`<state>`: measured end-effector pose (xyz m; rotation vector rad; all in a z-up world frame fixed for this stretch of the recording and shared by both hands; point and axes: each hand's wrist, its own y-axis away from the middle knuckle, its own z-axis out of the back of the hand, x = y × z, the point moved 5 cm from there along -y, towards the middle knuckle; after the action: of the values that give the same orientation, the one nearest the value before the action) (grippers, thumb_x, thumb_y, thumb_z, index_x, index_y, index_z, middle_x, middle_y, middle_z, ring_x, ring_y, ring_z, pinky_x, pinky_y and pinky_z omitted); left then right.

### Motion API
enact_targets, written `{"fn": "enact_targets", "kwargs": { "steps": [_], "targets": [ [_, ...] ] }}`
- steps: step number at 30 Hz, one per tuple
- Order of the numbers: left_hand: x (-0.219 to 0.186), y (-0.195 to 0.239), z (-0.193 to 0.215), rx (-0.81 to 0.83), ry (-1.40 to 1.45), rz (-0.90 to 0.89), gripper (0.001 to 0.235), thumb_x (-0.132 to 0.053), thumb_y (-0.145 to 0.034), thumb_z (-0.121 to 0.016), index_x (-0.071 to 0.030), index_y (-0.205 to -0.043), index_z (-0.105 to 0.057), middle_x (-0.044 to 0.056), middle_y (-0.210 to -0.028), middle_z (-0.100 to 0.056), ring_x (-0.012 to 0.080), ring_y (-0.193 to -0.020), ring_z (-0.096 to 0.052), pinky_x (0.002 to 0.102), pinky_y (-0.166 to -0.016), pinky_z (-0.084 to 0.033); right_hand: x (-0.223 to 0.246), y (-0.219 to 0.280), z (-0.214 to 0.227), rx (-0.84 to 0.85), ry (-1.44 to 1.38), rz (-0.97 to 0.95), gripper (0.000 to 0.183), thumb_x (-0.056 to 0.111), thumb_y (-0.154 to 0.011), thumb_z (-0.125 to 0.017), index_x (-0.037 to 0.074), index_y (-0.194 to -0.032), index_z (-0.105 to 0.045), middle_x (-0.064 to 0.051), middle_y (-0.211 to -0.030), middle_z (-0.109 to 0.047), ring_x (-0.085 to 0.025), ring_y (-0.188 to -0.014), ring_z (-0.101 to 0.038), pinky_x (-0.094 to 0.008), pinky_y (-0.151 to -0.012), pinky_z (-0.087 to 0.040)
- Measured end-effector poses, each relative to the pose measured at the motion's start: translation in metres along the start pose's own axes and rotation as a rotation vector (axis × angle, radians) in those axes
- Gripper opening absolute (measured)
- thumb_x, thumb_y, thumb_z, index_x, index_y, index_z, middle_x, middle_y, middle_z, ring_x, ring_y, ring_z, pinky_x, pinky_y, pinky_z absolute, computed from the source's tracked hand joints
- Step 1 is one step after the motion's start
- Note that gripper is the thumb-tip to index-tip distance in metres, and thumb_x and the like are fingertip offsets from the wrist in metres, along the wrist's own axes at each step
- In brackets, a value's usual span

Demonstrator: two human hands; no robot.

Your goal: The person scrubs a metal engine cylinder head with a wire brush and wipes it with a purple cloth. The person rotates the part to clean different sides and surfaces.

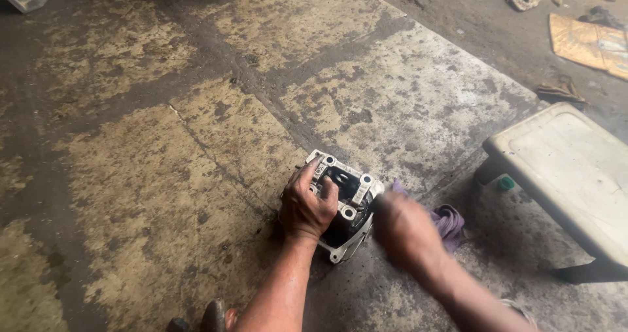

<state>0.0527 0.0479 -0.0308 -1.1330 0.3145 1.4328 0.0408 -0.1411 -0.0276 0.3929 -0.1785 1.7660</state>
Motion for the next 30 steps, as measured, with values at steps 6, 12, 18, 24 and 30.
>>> {"fn": "enact_targets", "kwargs": {
  "steps": [6,12,18,24,30],
  "targets": [
    [0.0,-0.001,-0.001,0.016,-0.007,0.023,0.053,-0.028,-0.087,-0.054,0.004,-0.128,-0.066,0.026,-0.121,-0.071,0.0397,-0.112,-0.071,0.046,-0.099,-0.056,0.006,-0.001,0.008,0.11,0.139,-0.083,0.026,0.001,-0.102,-0.042,0.006,-0.083,-0.06,-0.011,-0.072,-0.065,-0.014,-0.052,-0.058,-0.026,-0.058,-0.062],
    [0.0,-0.001,-0.004,0.017,-0.017,0.035,0.053,-0.028,-0.087,-0.053,0.002,-0.128,-0.066,0.025,-0.122,-0.071,0.0388,-0.113,-0.07,0.046,-0.098,-0.056,0.008,0.003,0.002,0.086,0.265,-0.013,0.028,0.009,-0.106,-0.045,0.003,-0.085,-0.061,-0.012,-0.073,-0.065,-0.014,-0.054,-0.059,-0.027,-0.054,-0.06],
    [-0.002,-0.003,-0.003,0.02,0.0,0.04,0.053,-0.029,-0.086,-0.053,0.002,-0.127,-0.067,0.025,-0.12,-0.072,0.0388,-0.112,-0.07,0.046,-0.098,-0.056,0.01,0.005,0.014,-0.082,0.035,0.059,0.022,0.003,-0.095,-0.05,0.004,-0.078,-0.065,-0.009,-0.073,-0.066,-0.015,-0.058,-0.061,-0.03,-0.054,-0.058],
    [0.001,0.002,-0.001,0.012,-0.004,0.034,0.054,-0.031,-0.087,-0.054,0.002,-0.128,-0.066,0.026,-0.12,-0.071,0.0397,-0.111,-0.07,0.046,-0.097,-0.056,0.008,0.008,0.005,0.055,0.058,-0.015,0.025,0.006,-0.103,-0.046,0.008,-0.088,-0.066,-0.011,-0.073,-0.067,-0.017,-0.056,-0.063,-0.031,-0.055,-0.058],
    [-0.002,-0.001,-0.001,-0.013,0.011,0.006,0.053,-0.03,-0.086,-0.053,0.003,-0.125,-0.067,0.026,-0.118,-0.072,0.0408,-0.11,-0.07,0.046,-0.097,-0.057,0.002,-0.001,0.008,0.07,0.043,-0.123,0.017,0.005,-0.1,-0.05,0.001,-0.087,-0.06,-0.013,-0.081,-0.067,-0.02,-0.06,-0.064,-0.033,-0.055,-0.061]
  ]
}}
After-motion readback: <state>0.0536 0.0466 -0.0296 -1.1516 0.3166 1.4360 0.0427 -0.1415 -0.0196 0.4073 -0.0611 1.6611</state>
